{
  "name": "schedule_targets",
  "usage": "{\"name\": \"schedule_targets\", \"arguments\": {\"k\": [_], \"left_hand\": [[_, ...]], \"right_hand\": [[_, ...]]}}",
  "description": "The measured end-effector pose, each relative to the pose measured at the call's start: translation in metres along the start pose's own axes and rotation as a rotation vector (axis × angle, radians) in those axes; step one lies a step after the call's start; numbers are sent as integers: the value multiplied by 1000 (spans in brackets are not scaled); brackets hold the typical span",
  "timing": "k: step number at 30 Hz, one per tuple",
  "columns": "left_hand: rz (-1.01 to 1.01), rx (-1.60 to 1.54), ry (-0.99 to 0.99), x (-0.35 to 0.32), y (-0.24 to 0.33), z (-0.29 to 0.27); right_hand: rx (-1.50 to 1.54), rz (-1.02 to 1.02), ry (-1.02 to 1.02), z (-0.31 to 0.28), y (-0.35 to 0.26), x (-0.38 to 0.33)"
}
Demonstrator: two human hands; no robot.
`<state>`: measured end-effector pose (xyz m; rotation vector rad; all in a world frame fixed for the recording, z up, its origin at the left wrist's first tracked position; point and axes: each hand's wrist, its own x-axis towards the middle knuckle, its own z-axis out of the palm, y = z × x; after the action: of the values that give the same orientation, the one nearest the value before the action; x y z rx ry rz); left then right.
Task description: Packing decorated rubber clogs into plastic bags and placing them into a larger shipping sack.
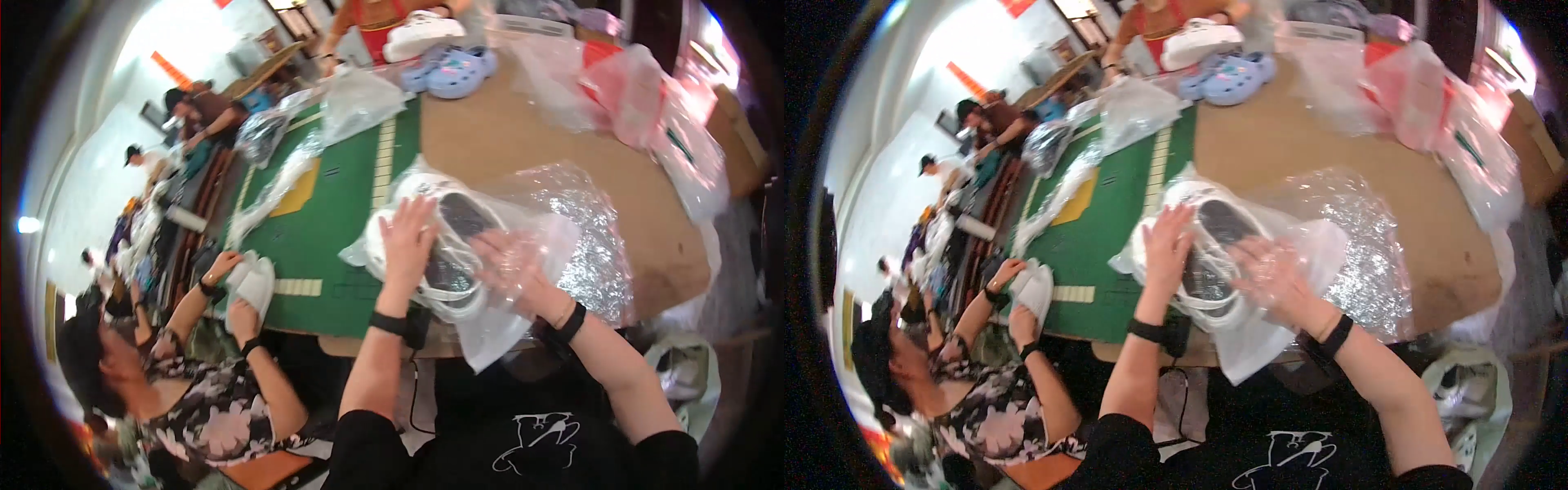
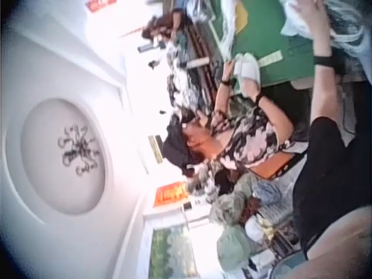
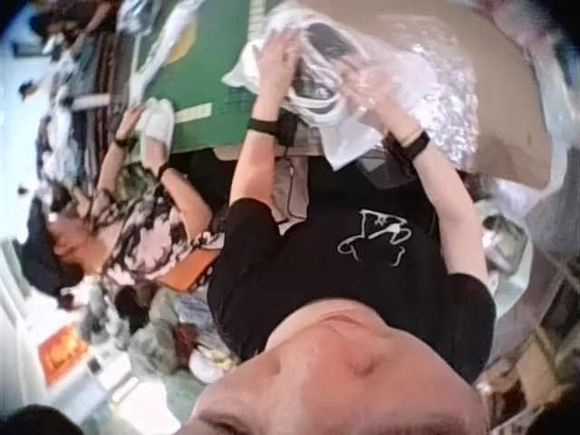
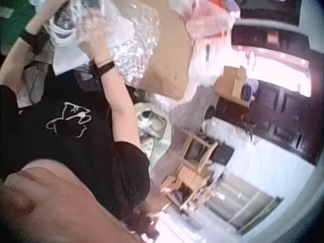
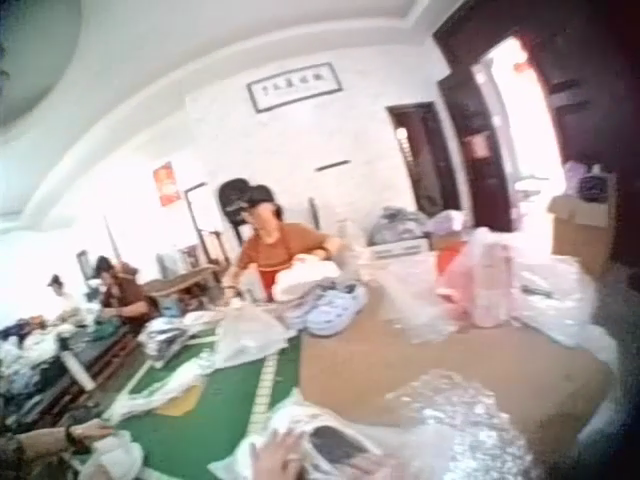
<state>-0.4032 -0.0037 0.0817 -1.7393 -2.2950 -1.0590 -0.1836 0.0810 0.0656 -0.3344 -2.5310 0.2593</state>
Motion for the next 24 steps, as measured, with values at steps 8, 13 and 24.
{"name": "schedule_targets", "arguments": {"k": [8,13,24], "left_hand": [[14,-77,-46,-7,5,-4],[284,246,-80,14,50,-6],[379,356,-98,0,55,-9]], "right_hand": [[260,179,203,-31,17,-39],[297,119,25,-37,8,-34],[904,956,319,-113,63,-92]]}}
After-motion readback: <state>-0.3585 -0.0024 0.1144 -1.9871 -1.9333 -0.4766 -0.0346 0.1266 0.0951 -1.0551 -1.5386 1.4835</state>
